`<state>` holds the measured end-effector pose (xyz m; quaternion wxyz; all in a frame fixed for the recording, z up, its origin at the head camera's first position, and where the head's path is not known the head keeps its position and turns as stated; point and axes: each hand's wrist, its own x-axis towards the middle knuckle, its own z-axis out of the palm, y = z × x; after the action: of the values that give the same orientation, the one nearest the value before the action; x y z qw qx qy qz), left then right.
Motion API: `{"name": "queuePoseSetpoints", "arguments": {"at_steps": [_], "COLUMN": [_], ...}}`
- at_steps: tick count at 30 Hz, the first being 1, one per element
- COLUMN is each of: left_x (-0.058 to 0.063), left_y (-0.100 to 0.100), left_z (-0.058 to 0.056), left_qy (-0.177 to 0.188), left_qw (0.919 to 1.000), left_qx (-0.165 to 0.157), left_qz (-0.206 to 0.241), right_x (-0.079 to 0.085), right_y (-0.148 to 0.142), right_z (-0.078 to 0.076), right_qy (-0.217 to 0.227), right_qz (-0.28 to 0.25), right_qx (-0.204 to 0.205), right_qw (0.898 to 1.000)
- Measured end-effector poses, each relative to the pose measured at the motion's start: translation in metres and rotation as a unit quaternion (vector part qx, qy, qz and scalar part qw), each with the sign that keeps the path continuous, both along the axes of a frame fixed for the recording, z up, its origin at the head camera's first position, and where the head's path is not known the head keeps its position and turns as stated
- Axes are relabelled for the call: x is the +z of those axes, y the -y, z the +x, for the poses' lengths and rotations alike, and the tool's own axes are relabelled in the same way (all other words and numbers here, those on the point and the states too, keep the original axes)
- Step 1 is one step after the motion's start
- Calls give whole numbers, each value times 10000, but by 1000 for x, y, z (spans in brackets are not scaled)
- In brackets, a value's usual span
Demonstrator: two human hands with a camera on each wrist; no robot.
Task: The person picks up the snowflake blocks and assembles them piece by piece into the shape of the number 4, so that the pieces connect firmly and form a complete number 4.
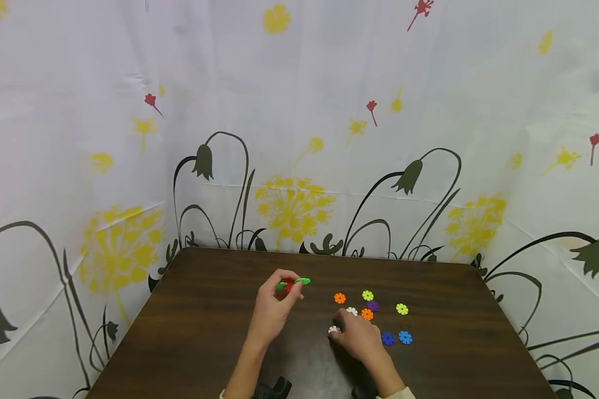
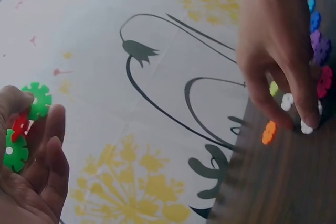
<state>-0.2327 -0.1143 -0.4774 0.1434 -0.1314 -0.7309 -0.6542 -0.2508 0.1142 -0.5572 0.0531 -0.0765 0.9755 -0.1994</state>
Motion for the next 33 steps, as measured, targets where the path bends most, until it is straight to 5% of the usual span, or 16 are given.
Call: {"name": "queuePoseSetpoints", "arguments": {"at_steps": [6, 15, 21, 33], "left_x": [5, 8, 9, 17], "left_y": [0, 0, -2, -8], "left_z": [8, 13, 13, 20], "left_qy": [-395, -396, -378, -349], "left_qw": [9991, 9990, 9990, 9990], "left_qx": [104, 182, 221, 222], "left_qz": [120, 26, 85, -195], "right_x": [-4, -22, -15, 45], "right_y": [-4, -10, -11, 0], "right_z": [-4, -8, -13, -1], "right_qy": [69, 330, 598, 197], "right_qz": [-300, -1814, -3088, -5282], "right_qx": [46, 261, 519, 161], "right_qw": [9995, 9825, 9478, 8487]}}
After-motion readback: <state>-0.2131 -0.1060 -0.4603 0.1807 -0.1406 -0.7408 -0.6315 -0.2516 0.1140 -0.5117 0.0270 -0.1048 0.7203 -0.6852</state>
